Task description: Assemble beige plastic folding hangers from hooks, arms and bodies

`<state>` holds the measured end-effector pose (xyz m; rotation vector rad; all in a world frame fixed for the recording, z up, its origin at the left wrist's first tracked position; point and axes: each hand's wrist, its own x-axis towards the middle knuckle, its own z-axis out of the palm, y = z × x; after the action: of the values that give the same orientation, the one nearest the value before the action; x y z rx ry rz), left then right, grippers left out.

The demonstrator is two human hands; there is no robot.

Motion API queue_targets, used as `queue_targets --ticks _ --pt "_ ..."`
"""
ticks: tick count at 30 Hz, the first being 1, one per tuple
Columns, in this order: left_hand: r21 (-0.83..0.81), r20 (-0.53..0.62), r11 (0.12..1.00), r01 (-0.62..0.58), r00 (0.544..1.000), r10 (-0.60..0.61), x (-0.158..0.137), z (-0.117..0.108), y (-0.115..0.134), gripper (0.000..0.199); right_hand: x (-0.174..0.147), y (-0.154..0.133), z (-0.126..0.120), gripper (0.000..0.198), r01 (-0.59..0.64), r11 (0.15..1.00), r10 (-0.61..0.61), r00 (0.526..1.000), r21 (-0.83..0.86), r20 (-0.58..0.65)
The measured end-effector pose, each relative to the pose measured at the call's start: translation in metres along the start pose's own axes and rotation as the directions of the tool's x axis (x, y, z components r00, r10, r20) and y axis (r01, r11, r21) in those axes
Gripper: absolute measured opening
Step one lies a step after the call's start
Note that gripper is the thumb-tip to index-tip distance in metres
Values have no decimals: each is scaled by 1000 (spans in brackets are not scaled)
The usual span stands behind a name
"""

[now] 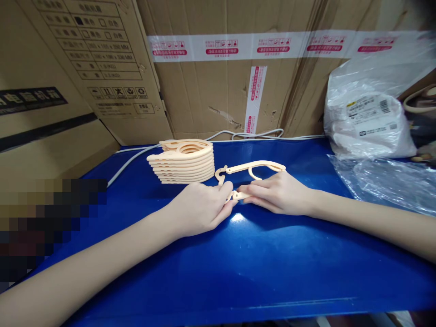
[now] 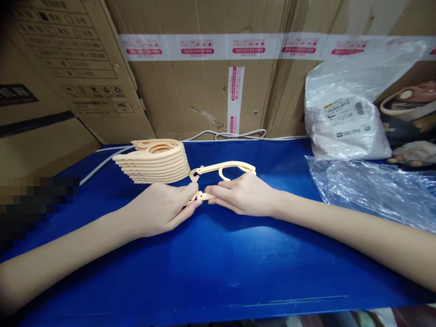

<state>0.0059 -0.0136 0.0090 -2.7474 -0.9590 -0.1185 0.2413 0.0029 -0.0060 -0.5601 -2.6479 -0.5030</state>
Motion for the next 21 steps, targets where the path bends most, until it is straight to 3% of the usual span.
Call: queue_targets --ticks 6,14,21 --pt "-9 39 1000 11 999 -10 2 -2 5 26 -1 1 -1 37 3 1000 -4 999 22 32" --pt "189 -65 982 -16 997 29 1 0 6 32 0 3 -1 41 -29 997 25 998 76 57" --pt "-82 92 993 89 992 -82 1 -9 7 33 -3 0 0 39 -17 999 17 1000 -40 -21"
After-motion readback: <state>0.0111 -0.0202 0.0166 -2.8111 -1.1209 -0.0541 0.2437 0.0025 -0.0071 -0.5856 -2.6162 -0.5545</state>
